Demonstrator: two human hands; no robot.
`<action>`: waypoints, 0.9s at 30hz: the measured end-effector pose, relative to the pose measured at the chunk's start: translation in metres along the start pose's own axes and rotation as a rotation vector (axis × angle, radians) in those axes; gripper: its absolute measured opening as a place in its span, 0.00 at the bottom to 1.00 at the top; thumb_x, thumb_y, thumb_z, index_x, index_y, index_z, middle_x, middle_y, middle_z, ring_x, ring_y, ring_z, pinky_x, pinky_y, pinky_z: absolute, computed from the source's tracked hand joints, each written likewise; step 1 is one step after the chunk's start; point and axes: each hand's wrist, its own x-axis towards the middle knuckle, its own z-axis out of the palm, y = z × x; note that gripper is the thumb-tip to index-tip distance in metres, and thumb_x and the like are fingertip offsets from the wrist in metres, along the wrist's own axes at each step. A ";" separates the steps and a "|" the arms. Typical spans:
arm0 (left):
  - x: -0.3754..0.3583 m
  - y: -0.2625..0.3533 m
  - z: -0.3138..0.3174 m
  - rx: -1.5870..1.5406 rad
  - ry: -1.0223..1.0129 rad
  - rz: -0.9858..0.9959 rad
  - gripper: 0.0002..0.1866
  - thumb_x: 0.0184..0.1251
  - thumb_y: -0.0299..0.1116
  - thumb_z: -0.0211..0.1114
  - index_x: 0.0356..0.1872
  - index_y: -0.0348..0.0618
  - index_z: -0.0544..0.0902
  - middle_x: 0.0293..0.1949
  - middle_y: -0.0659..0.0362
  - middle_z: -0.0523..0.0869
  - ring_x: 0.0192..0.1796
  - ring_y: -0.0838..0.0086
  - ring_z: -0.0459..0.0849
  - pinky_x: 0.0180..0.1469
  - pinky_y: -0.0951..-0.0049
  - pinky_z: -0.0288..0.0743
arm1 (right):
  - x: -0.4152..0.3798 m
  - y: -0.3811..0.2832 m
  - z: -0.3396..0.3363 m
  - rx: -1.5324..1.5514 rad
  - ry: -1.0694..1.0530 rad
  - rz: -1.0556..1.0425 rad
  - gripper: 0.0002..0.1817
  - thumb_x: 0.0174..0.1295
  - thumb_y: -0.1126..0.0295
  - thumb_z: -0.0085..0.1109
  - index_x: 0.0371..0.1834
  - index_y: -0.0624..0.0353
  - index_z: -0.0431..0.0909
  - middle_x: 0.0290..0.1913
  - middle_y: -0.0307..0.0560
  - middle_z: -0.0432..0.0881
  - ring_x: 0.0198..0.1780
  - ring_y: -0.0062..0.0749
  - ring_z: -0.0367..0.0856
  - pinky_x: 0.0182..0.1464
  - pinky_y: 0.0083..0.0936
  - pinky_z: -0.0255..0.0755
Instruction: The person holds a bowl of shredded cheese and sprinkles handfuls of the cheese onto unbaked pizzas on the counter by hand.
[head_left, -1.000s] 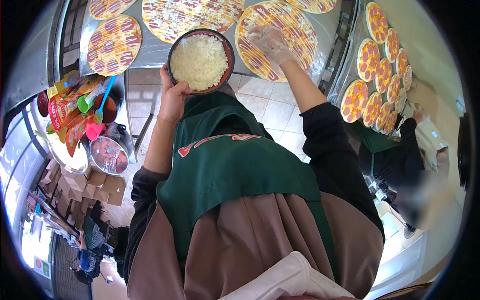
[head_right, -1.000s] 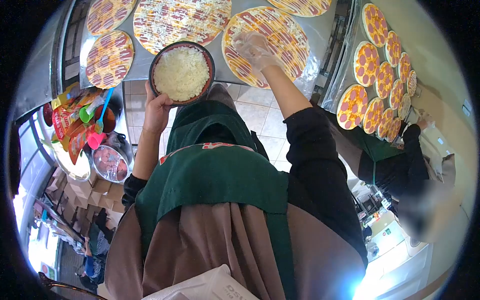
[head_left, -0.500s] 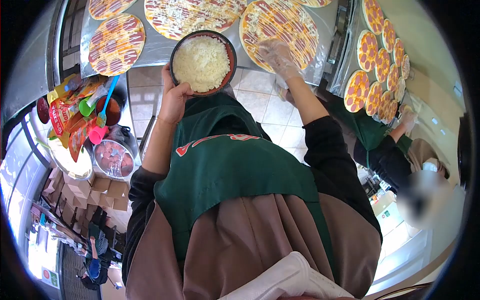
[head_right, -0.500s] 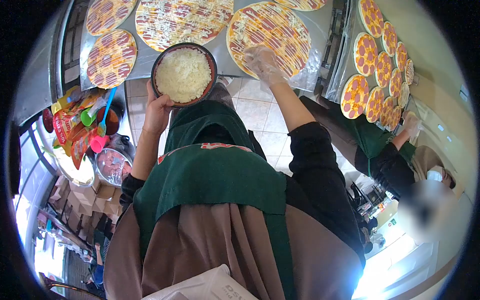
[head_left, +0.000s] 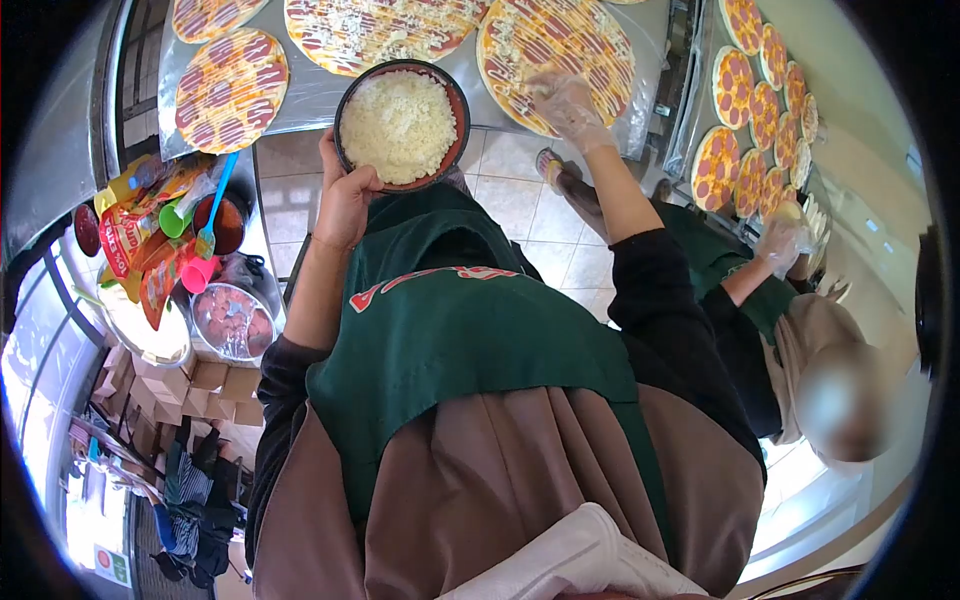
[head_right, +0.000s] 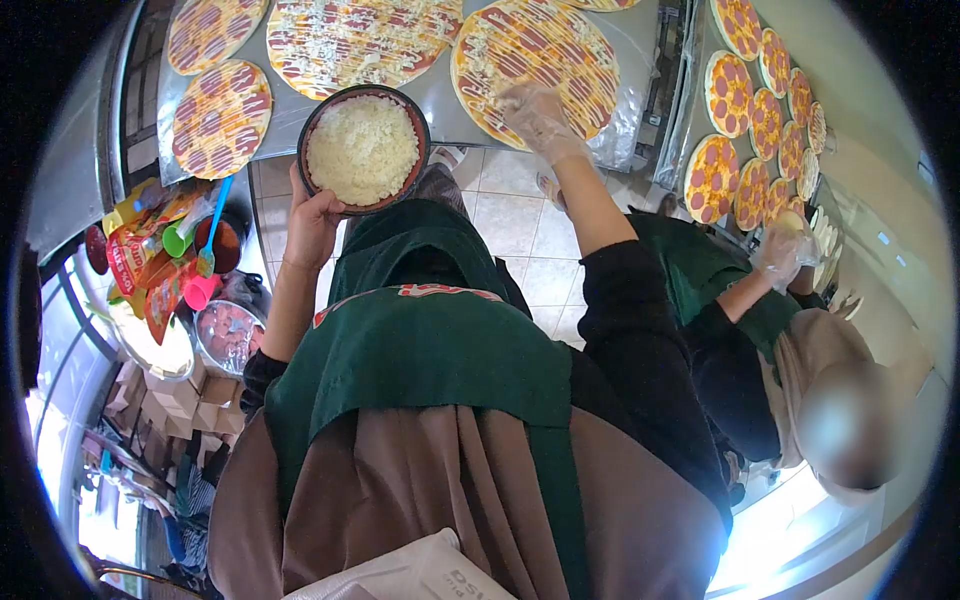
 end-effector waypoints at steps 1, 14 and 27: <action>0.001 0.000 0.001 -0.015 -0.012 0.004 0.36 0.44 0.13 0.47 0.60 0.49 0.60 0.53 0.58 0.71 0.47 0.73 0.74 0.43 0.78 0.74 | -0.004 0.004 0.000 -0.016 -0.032 0.002 0.13 0.51 0.74 0.55 0.40 0.56 0.83 0.41 0.52 0.83 0.44 0.41 0.81 0.51 0.28 0.73; 0.011 0.001 0.011 0.045 -0.081 -0.025 0.37 0.45 0.15 0.49 0.62 0.50 0.54 0.44 0.59 0.70 0.34 0.79 0.71 0.29 0.82 0.66 | -0.020 0.031 0.014 -0.101 -0.011 -0.091 0.13 0.51 0.73 0.61 0.42 0.53 0.82 0.42 0.46 0.82 0.44 0.37 0.80 0.50 0.26 0.73; 0.013 -0.001 0.020 0.067 -0.093 -0.045 0.36 0.46 0.14 0.49 0.61 0.49 0.54 0.45 0.58 0.70 0.35 0.78 0.72 0.30 0.81 0.69 | -0.041 0.047 0.004 0.368 0.168 0.220 0.14 0.47 0.69 0.65 0.39 0.58 0.83 0.37 0.46 0.83 0.41 0.30 0.80 0.46 0.23 0.73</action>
